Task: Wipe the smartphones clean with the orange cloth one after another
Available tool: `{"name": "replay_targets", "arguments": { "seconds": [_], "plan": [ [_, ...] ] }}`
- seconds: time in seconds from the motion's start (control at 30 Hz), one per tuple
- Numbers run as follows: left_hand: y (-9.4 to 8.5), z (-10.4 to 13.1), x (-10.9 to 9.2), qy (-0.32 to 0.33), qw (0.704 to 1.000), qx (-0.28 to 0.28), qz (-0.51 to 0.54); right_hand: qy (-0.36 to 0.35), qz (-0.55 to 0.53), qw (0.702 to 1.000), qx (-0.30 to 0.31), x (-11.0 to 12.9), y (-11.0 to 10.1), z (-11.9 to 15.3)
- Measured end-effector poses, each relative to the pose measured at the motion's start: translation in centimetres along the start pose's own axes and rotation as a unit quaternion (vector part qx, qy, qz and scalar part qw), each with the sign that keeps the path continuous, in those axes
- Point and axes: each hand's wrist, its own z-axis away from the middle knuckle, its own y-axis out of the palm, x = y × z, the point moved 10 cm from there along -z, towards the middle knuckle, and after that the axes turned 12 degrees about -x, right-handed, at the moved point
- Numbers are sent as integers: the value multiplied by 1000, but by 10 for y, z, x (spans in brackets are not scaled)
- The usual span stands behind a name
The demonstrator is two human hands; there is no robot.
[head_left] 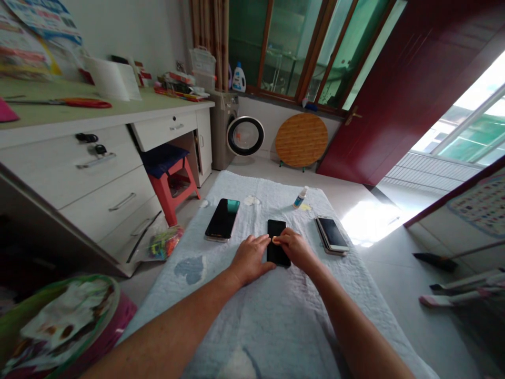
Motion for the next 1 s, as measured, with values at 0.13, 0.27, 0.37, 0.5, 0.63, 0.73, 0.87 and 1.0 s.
{"name": "replay_targets", "arguments": {
  "seconds": [0.13,0.27,0.37,0.5,0.63,0.73,0.87,1.0],
  "plan": [
    [-1,-1,-1,1,1000,-2,5,36,45,997,-50,-31,1,-29],
    [-1,-1,-1,-6,1000,-3,7,73,84,991,-70,-55,-5,-43],
    [1,0,0,-6,1000,-4,5,82,74,991,-74,-64,-10,-39],
    [3,0,3,-3,1000,-12,0,53,33,997,-46,-56,-13,-19],
    [5,0,4,0,1000,-13,-6,22,-29,999,-9,-27,-17,13],
    [5,0,4,-3,1000,-9,-8,16,-50,998,19,-6,-19,37],
    [5,0,3,-3,1000,-13,-9,12,-69,997,41,9,-21,59],
    [6,0,3,2,1000,-18,-9,14,-74,997,36,7,-21,61]
  ]
}}
